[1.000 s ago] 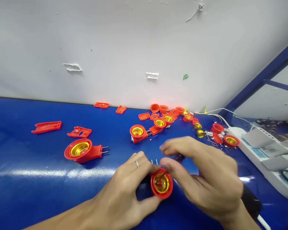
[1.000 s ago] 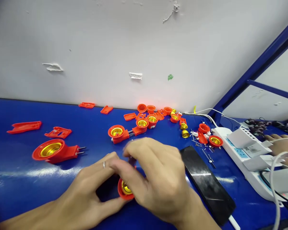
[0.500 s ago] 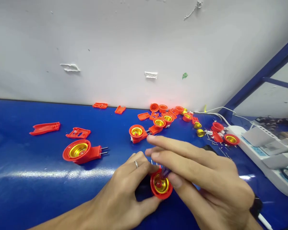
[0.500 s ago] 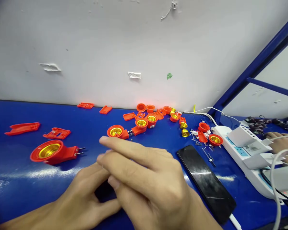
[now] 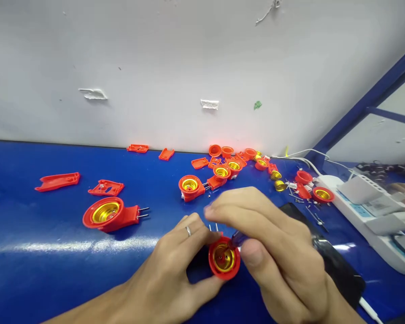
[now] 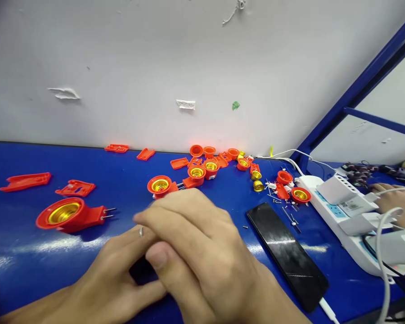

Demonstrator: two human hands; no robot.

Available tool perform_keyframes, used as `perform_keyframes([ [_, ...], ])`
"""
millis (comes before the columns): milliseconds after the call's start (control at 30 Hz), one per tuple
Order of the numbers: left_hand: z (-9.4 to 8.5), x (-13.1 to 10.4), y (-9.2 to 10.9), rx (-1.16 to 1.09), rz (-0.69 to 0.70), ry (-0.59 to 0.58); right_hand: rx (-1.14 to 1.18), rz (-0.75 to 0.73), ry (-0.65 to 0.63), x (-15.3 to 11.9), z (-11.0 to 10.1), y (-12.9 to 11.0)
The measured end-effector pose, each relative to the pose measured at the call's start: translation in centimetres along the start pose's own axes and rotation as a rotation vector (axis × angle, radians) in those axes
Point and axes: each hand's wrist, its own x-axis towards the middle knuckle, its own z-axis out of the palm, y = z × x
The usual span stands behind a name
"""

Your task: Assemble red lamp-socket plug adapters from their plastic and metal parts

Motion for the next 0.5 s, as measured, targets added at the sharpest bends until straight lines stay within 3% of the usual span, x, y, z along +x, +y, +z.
perform_keyframes([
  [133, -0.23, 0.09, 0.02, -0.034, -0.008, -0.058, 0.105, 0.094, -0.117, -0.03, -0.63, -0.28],
  [233, -0.36, 0.18, 0.14, -0.046, 0.0, -0.087, 0.105, 0.084, -0.027, -0.03, -0.53, -0.27],
  [333, -0.33, 0.18, 0.18, -0.053, -0.021, -0.11, -0.077, 0.012, 0.075, 0.13, -0.36, -0.34],
  [400, -0.3, 0.15, 0.18, -0.04, -0.019, -0.087, -0.16, -0.027, 0.057, 0.22, -0.37, -0.5],
  [500, -0.34, 0.21, 0.18, -0.025, -0.001, -0.059, -0.102, -0.017, 0.016, 0.21, -0.43, -0.66],
])
